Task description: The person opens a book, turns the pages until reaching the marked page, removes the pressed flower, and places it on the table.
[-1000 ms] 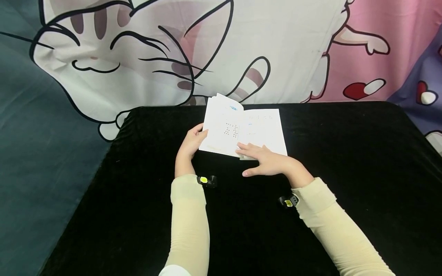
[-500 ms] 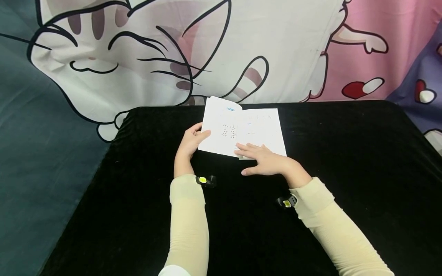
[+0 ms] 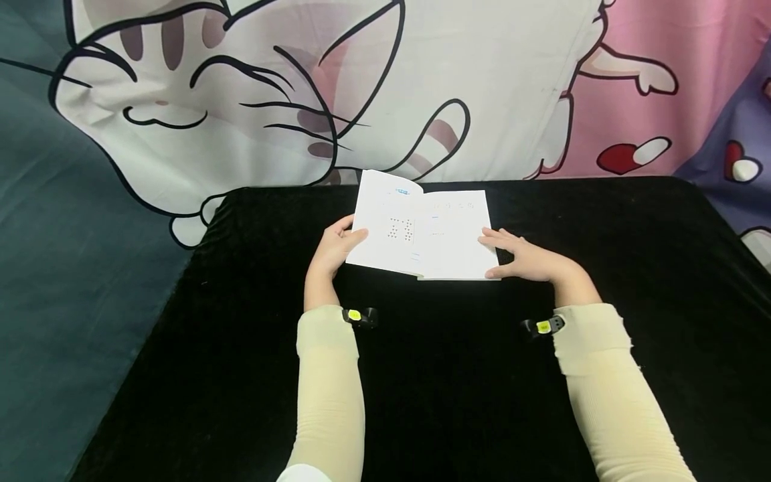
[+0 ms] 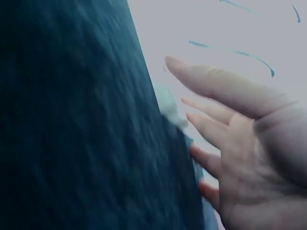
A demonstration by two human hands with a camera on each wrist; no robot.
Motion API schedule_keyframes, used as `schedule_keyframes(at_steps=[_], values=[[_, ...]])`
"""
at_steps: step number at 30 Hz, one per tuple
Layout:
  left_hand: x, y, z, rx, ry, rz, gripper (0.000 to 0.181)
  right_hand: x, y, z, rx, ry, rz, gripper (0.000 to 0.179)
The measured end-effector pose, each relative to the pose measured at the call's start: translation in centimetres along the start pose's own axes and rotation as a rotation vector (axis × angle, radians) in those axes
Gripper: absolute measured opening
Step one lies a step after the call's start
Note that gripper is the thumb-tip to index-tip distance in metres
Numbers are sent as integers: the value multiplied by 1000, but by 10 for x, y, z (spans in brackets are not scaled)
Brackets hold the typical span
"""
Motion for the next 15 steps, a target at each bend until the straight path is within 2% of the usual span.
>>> schedule_keyframes(at_steps=[4, 15], values=[[-1, 0, 0, -1, 9, -3, 44, -11, -4, -7, 2, 65, -12, 80], [0, 0, 0, -5, 17, -12, 44, -13, -4, -7, -49, 88, -51, 70]])
Point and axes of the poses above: each hand's wrist, its own y-axis towards the middle knuckle, its own z-axis out of the palm, x = y × z, the point moved 3 cm from there along y, towards the middle knuckle, and after that the axes turned 12 degrees about y, right-handed, at the moved point
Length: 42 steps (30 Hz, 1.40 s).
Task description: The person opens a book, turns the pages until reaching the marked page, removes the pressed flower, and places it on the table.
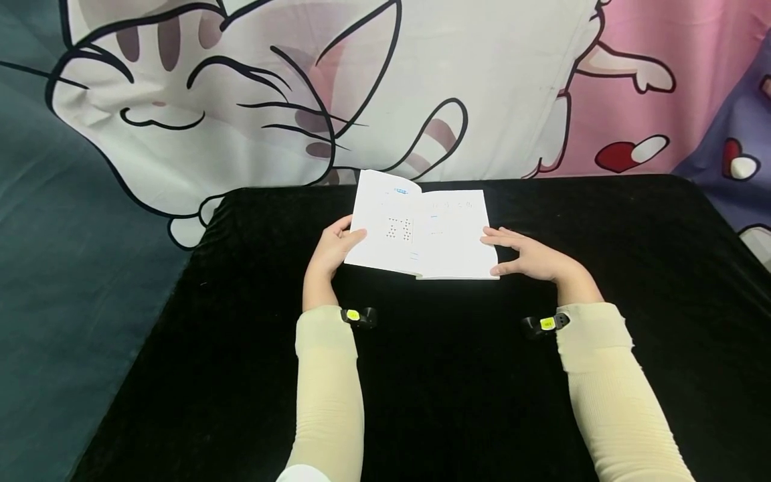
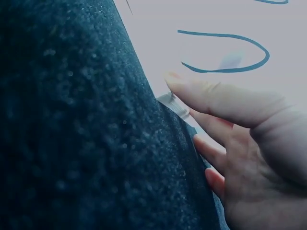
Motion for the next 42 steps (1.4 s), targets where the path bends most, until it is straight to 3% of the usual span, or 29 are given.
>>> schedule_keyframes(at_steps=[3, 10, 17, 21, 26, 31, 35, 38, 42], values=[[0, 0, 0, 1, 4, 0, 44, 1, 0, 0, -13, 1, -8, 71], [0, 0, -1, 5, 8, -10, 45, 1, 0, -3, -83, 12, 75, 105], [0, 0, 0, 6, 12, -13, 44, 18, 1, 3, -33, -41, 59, 92], [-1, 0, 0, 5, 13, -16, 45, 33, 5, 11, -29, -8, -9, 93], [0, 1, -1, 4, 10, -18, 46, 48, 15, 30, 55, 110, -143, 80], [0, 0, -1, 8, 3, -13, 45, 59, 19, 49, 107, 71, -133, 75], [0, 0, -1, 12, 7, -11, 45, 66, 23, 62, 137, 8, -153, 88], [0, -1, -1, 11, 8, -14, 45, 69, 24, 70, 147, -67, -122, 97], [0, 0, -1, 14, 10, -16, 45, 73, 24, 78, 164, -117, -113, 99]])
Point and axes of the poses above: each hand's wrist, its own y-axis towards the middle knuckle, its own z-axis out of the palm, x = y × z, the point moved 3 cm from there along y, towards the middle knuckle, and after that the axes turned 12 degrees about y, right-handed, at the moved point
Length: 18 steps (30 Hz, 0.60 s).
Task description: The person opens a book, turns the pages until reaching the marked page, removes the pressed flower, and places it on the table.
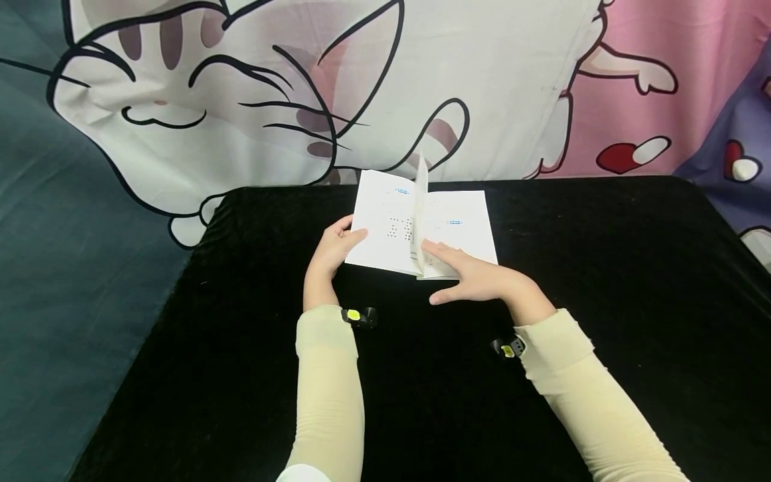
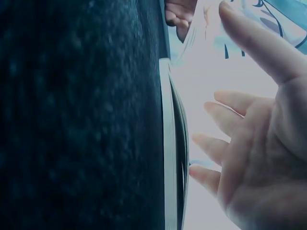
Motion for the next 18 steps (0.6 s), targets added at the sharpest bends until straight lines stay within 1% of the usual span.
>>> schedule_keyframes(at_steps=[5, 7, 11, 14, 18], values=[[0, 1, 0, -6, 14, 8, 46, 5, 3, 5, 21, -28, -71, 89], [0, 1, 0, -11, 16, 15, 45, 5, 3, 7, 33, -41, -88, 85], [0, 2, 0, -13, 5, 25, 42, 6, 2, 10, 50, -51, -90, 81], [0, 2, 0, -23, 8, 20, 40, 6, 3, 12, 50, -68, -83, 81], [0, 2, -1, -51, 17, 10, 47, 6, 4, 14, 42, -88, -81, 80]])
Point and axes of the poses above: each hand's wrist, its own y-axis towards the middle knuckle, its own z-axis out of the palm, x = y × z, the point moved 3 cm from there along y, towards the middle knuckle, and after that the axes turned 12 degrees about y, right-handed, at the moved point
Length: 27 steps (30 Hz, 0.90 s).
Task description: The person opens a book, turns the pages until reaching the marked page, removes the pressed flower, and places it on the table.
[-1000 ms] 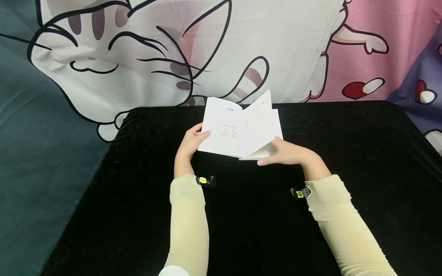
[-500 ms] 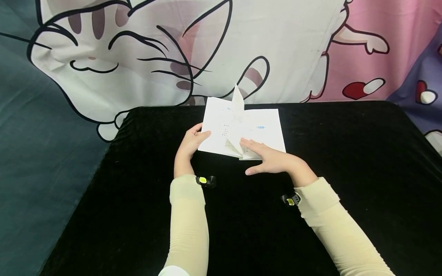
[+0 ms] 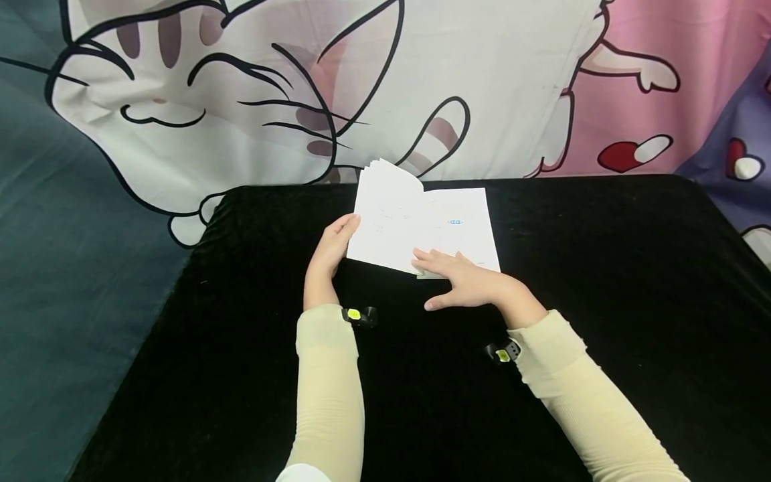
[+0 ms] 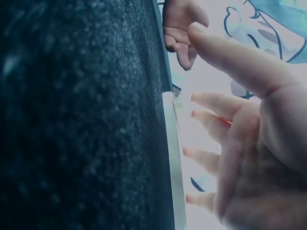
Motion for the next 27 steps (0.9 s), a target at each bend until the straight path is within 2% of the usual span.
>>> schedule_keyframes(at_steps=[4, 8, 12, 16, 20, 27], values=[[-1, 0, -1, -12, 13, 19, 52, 0, 1, 2, -9, -40, 12, 78], [-1, 0, 1, 11, -4, 38, 41, 0, 2, 3, -14, -77, 33, 74], [-2, -1, 2, 41, -40, 36, 33, -2, 2, 1, -24, -49, 22, 71], [-2, -2, 2, 39, -20, 28, 33, -16, -2, -11, -61, -10, 21, 70], [0, -1, 3, 37, -10, 24, 34, -39, -16, -32, -113, 15, 104, 70], [-1, -2, 2, 34, 1, 22, 35, -73, -47, -62, -169, 138, 249, 76]])
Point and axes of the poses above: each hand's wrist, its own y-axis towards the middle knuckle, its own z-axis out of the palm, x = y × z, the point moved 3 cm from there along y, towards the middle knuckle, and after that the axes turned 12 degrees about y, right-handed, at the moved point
